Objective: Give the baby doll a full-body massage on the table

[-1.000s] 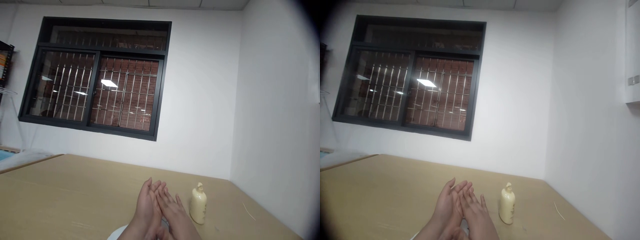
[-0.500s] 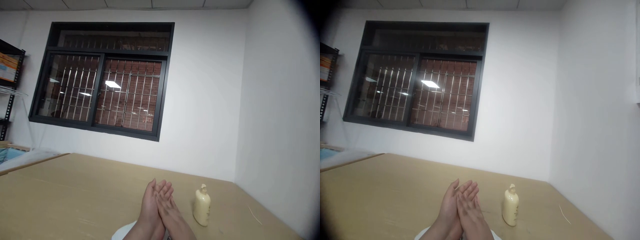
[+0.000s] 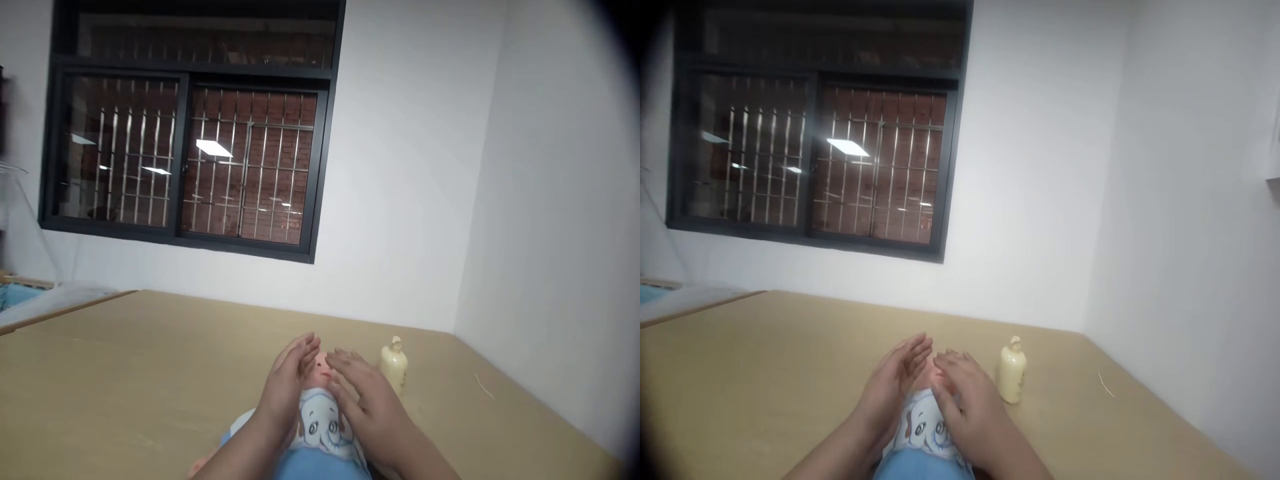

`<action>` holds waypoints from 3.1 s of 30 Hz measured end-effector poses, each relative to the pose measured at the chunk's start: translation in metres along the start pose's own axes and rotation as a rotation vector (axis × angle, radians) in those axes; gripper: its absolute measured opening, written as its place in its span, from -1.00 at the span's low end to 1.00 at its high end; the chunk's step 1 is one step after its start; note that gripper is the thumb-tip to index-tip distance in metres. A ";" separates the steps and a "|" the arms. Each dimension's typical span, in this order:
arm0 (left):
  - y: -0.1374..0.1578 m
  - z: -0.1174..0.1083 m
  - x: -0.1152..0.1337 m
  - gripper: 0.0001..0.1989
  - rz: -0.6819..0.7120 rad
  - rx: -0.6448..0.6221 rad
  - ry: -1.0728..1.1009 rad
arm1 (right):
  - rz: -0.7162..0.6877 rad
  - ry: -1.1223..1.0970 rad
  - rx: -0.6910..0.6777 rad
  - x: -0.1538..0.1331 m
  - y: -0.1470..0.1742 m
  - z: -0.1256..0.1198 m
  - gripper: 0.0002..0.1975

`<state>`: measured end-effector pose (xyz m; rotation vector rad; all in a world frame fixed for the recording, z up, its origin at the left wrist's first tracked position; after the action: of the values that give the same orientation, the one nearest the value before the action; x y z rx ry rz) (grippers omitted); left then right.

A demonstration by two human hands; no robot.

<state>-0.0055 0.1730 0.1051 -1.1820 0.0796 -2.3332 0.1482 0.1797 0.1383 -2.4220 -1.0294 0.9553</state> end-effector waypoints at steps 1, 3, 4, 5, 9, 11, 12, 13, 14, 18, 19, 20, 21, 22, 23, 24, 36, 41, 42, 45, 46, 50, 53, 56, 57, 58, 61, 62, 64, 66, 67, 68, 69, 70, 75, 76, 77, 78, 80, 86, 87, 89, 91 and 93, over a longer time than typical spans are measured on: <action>0.002 -0.009 -0.001 -0.71 0.047 -0.054 -0.145 | 0.010 -0.026 0.010 -0.002 0.000 -0.005 -0.58; 0.010 -0.026 -0.004 -0.69 0.154 -0.187 -0.452 | 0.019 -0.072 0.005 -0.005 -0.001 -0.011 -0.61; 0.014 -0.033 -0.005 -0.68 0.200 -0.259 -0.589 | 0.023 -0.089 -0.004 -0.005 0.000 -0.011 -0.63; 0.018 -0.039 -0.007 -0.68 0.248 -0.324 -0.698 | 0.017 -0.102 -0.017 -0.005 0.001 -0.010 -0.65; 0.026 -0.057 -0.017 -0.69 0.307 -0.451 -0.856 | -0.152 -0.143 -0.188 -0.016 0.027 0.010 -0.65; 0.024 -0.064 -0.025 -0.70 0.260 -0.439 -0.856 | -0.248 -0.163 -0.311 -0.025 0.050 0.021 -0.63; 0.023 -0.066 -0.029 -0.70 0.233 -0.431 -0.855 | -0.275 -0.163 -0.364 -0.029 0.061 0.025 -0.62; 0.021 -0.068 -0.033 -0.70 0.208 -0.423 -0.848 | -0.291 -0.152 -0.410 -0.032 0.070 0.028 -0.60; 0.020 -0.069 -0.036 -0.70 0.181 -0.416 -0.833 | -0.301 -0.134 -0.448 -0.034 0.077 0.031 -0.59; 0.019 -0.068 -0.043 -0.64 0.080 -0.413 -0.752 | -0.319 -0.060 -0.505 -0.025 0.080 0.042 -0.48; 0.020 -0.065 -0.044 -0.63 0.082 -0.437 -0.766 | -0.302 -0.044 -0.494 -0.017 0.077 0.045 -0.44; 0.021 -0.063 -0.044 -0.63 0.101 -0.468 -0.796 | -0.274 -0.028 -0.477 -0.007 0.072 0.048 -0.42; 0.021 -0.060 -0.044 -0.64 0.131 -0.496 -0.834 | -0.238 -0.014 -0.457 0.005 0.068 0.050 -0.41; 0.022 -0.058 -0.044 -0.65 0.160 -0.520 -0.871 | -0.199 -0.006 -0.432 0.017 0.064 0.053 -0.42; 0.022 -0.057 -0.045 -0.65 0.183 -0.536 -0.899 | -0.158 -0.005 -0.401 0.028 0.061 0.054 -0.44; 0.022 -0.057 -0.047 -0.65 0.191 -0.540 -0.912 | -0.118 -0.008 -0.364 0.039 0.058 0.055 -0.46; 0.069 -0.016 -0.015 -0.55 0.126 -0.773 -0.555 | 0.255 0.036 -0.079 0.088 0.052 0.051 -0.56; 0.077 -0.010 -0.020 -0.46 0.057 -0.862 -0.540 | 0.200 0.038 -0.094 0.078 0.056 0.056 -0.54; 0.071 -0.015 -0.024 -0.42 0.069 -0.874 -0.608 | 0.198 0.046 -0.098 0.075 0.057 0.056 -0.54; 0.051 -0.030 -0.037 -0.42 0.174 -1.011 -0.919 | 0.202 0.072 -0.114 0.071 0.058 0.056 -0.52; 0.044 -0.036 -0.040 -0.42 0.206 -1.043 -1.026 | 0.198 0.075 -0.119 0.070 0.057 0.056 -0.52; 0.022 -0.058 -0.049 -0.42 0.211 -0.970 -1.249 | 0.160 0.050 -0.112 0.068 0.057 0.053 -0.53; 0.019 -0.061 -0.050 -0.43 0.250 -0.918 -1.275 | 0.087 0.073 -0.020 0.059 0.060 0.045 -0.52; 0.019 -0.060 -0.050 -0.43 0.258 -0.888 -1.252 | -0.171 0.023 -0.062 0.027 0.070 0.043 -0.51; 0.020 -0.060 -0.050 -0.43 0.250 -0.884 -1.246 | -0.279 -0.011 -0.122 0.013 0.075 0.045 -0.52; 0.020 -0.060 -0.049 -0.42 0.240 -0.885 -1.245 | -0.372 -0.035 -0.190 0.001 0.080 0.047 -0.53; 0.020 -0.059 -0.049 -0.42 0.232 -0.889 -1.256 | -0.488 -0.041 -0.325 -0.019 0.090 0.055 -0.54; 0.021 -0.059 -0.049 -0.42 0.237 -0.894 -1.260 | -0.476 -0.037 -0.333 -0.019 0.089 0.057 -0.53; 0.021 -0.058 -0.049 -0.42 0.252 -0.906 -1.265 | -0.417 -0.048 -0.319 -0.014 0.085 0.058 -0.47; 0.021 -0.058 -0.050 -0.41 0.262 -0.921 -1.271 | -0.345 -0.062 -0.302 -0.003 0.079 0.058 -0.40; 0.022 -0.057 -0.049 -0.41 0.263 -0.922 -1.278 | -0.306 -0.062 -0.298 0.003 0.077 0.059 -0.38; 0.022 -0.057 -0.049 -0.40 0.260 -0.918 -1.287 | -0.269 -0.055 -0.296 0.010 0.074 0.059 -0.36; 0.022 -0.057 -0.049 -0.40 0.253 -0.912 -1.297 | -0.231 -0.043 -0.294 0.017 0.072 0.060 -0.35; 0.023 -0.056 -0.048 -0.39 0.247 -0.906 -1.307 | -0.194 -0.029 -0.283 0.025 0.069 0.059 -0.35; 0.025 -0.052 -0.047 -0.41 0.244 -0.880 -1.327 | 0.026 0.030 -0.185 0.060 0.059 0.054 -0.45; 0.025 -0.052 -0.047 -0.41 0.248 -0.867 -1.329 | 0.074 0.040 -0.173 0.066 0.057 0.054 -0.47; 0.025 -0.053 -0.046 -0.41 0.254 -0.848 -1.332 | 0.120 0.049 -0.166 0.071 0.056 0.053 -0.48; 0.026 -0.053 -0.044 -0.42 0.265 -0.826 -1.338 | 0.159 0.056 -0.160 0.075 0.056 0.054 -0.49; 0.030 -0.050 -0.038 -0.42 0.326 -0.798 -1.357 | 0.213 0.059 -0.149 0.081 0.055 0.054 -0.52; 0.081 -0.015 -0.020 -0.39 0.579 -1.197 -1.118 | 0.193 0.031 -0.122 0.083 0.055 0.056 -0.55; 0.085 -0.013 -0.020 -0.37 0.559 -1.230 -1.095 | 0.185 0.030 -0.121 0.082 0.055 0.056 -0.55; 0.082 -0.016 -0.026 -0.32 0.484 -1.229 -1.126 | 0.172 0.034 -0.121 0.079 0.056 0.056 -0.53; 0.070 -0.024 -0.034 -0.33 0.406 -1.193 -1.180 | 0.160 0.041 -0.122 0.076 0.056 0.055 -0.51; 0.056 -0.033 -0.040 -0.39 0.349 -1.140 -1.206 | 0.149 0.043 -0.130 0.074 0.057 0.055 -0.49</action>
<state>0.0121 0.1379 0.0395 -2.5833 1.1307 -0.8340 0.1762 0.1977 0.0353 -2.6458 -0.9332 0.9040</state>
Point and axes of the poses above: each hand's wrist, its own y-axis away from the middle knuckle, its own z-axis out of the palm, x = y × z, the point moved 7 cm from there along -y, towards the middle knuckle, and after that the axes turned 11 degrees about z, right-handed, at the moved point
